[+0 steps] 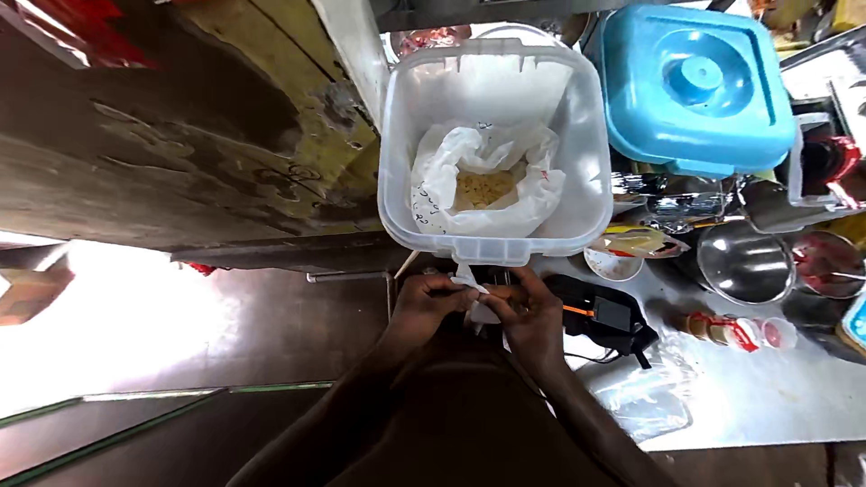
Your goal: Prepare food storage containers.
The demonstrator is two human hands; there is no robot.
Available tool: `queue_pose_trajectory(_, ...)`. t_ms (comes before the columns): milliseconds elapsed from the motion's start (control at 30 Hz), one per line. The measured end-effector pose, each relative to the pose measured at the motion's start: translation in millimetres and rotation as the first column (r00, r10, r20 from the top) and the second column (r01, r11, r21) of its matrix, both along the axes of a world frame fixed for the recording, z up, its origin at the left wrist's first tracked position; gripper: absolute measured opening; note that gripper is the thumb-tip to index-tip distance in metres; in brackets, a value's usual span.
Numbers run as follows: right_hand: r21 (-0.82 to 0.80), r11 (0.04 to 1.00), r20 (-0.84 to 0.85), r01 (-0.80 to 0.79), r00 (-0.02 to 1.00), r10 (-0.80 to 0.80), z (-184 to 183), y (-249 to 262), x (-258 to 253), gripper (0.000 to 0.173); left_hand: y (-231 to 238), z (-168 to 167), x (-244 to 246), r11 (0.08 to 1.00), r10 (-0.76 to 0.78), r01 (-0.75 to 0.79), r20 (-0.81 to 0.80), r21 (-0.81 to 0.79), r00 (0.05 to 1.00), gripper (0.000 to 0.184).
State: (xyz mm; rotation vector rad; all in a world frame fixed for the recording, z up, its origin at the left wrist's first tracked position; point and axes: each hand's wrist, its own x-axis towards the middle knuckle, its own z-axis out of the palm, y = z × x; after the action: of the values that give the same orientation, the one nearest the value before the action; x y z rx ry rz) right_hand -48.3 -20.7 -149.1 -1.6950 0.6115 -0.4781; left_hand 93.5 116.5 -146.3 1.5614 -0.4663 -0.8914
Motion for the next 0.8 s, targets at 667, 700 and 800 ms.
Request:
queue_pose_trajectory(667,-0.032,0.998,0.023,0.053,0.998,-0.053,1.1,22.2,31.1,0.036,12.3,-8.2,39.5,0.986,0.145,-0.122,-0.223,0.112,0.964,0.017)
queue_pose_trajectory(700,0.014,0.997,0.030,0.079,0.996,-0.079,3.0,21.7,29.7,0.033,12.6,-9.2,41.0,0.991,0.120,-0.098,-0.312,0.085,0.943,0.015)
queue_pose_trajectory(800,0.056,0.994,0.026,0.095,0.995,-0.096,0.9,22.3,25.3,0.028,13.8,-12.6,41.3,0.999,0.004,-0.020,-0.495,-0.027,0.869,0.017)
